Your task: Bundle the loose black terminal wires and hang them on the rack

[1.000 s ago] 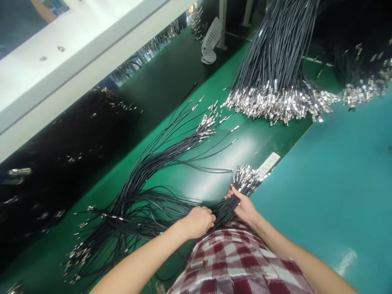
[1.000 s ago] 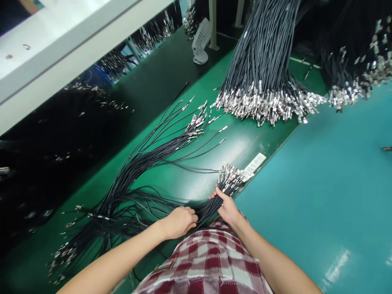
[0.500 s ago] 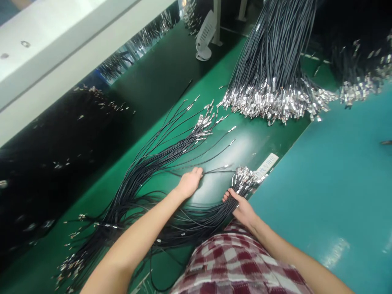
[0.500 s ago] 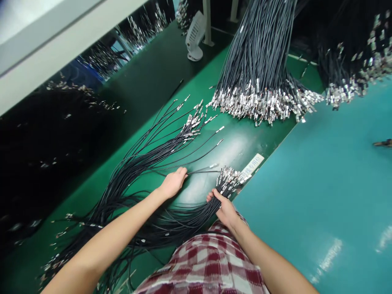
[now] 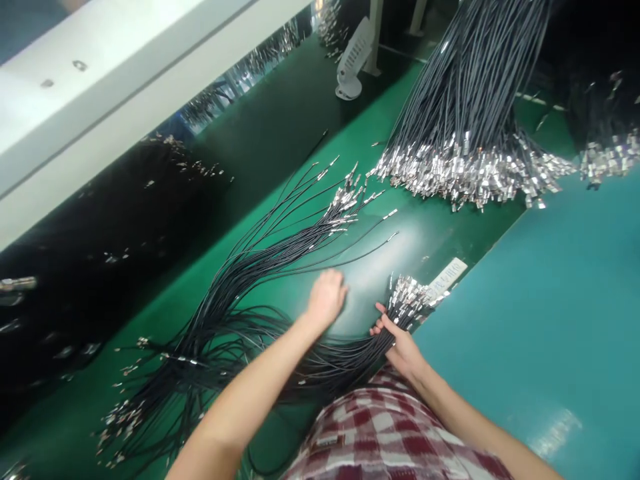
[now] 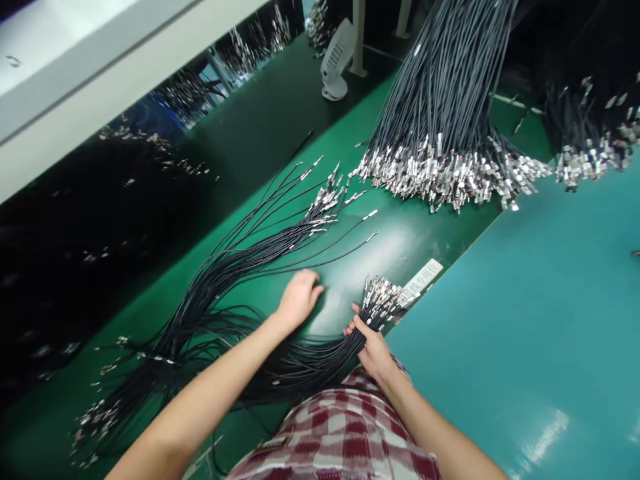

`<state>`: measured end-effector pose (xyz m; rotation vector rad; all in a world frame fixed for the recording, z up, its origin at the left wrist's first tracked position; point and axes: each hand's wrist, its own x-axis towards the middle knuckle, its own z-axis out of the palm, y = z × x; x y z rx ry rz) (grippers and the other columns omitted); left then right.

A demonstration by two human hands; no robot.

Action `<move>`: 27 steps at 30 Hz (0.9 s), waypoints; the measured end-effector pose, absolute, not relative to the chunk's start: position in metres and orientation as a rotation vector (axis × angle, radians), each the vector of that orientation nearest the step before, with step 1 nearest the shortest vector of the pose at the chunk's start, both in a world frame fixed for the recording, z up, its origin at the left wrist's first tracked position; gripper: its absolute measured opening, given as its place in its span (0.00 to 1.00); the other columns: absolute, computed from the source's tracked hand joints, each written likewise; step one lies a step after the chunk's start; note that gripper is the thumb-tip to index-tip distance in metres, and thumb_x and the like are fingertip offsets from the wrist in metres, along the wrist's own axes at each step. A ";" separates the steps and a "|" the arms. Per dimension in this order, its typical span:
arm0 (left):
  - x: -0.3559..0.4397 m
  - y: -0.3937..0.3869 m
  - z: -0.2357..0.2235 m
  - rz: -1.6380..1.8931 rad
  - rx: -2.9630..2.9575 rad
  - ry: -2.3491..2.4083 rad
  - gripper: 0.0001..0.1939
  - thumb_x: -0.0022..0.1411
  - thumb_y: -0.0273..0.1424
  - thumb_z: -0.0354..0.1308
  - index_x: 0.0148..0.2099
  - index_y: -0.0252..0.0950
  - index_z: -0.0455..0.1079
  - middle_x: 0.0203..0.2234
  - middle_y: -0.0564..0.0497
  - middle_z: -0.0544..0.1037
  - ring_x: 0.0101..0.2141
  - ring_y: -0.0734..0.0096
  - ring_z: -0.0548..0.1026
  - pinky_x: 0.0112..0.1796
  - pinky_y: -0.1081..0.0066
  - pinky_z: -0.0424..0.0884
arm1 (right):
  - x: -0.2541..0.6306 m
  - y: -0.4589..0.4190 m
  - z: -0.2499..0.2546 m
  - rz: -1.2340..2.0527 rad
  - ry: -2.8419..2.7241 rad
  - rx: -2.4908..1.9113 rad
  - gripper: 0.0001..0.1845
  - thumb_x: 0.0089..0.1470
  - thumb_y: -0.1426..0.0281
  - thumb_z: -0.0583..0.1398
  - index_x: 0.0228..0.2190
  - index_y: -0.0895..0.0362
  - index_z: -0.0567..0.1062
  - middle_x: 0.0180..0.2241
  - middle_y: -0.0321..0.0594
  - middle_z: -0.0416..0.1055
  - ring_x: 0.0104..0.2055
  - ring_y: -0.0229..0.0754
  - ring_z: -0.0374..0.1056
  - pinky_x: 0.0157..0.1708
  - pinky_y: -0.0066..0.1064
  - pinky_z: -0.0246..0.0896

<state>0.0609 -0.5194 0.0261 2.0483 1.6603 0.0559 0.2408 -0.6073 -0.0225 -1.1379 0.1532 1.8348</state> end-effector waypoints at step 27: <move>-0.026 -0.470 0.023 -0.200 2.054 2.027 0.11 0.65 0.27 0.54 0.50 0.32 0.66 0.47 0.35 0.71 0.50 0.51 0.67 0.47 0.59 0.65 | 0.238 -0.607 -0.020 1.824 0.192 -1.195 0.25 0.36 0.73 0.74 0.40 0.54 0.78 0.24 0.32 0.71 0.23 0.33 0.65 0.25 0.24 0.70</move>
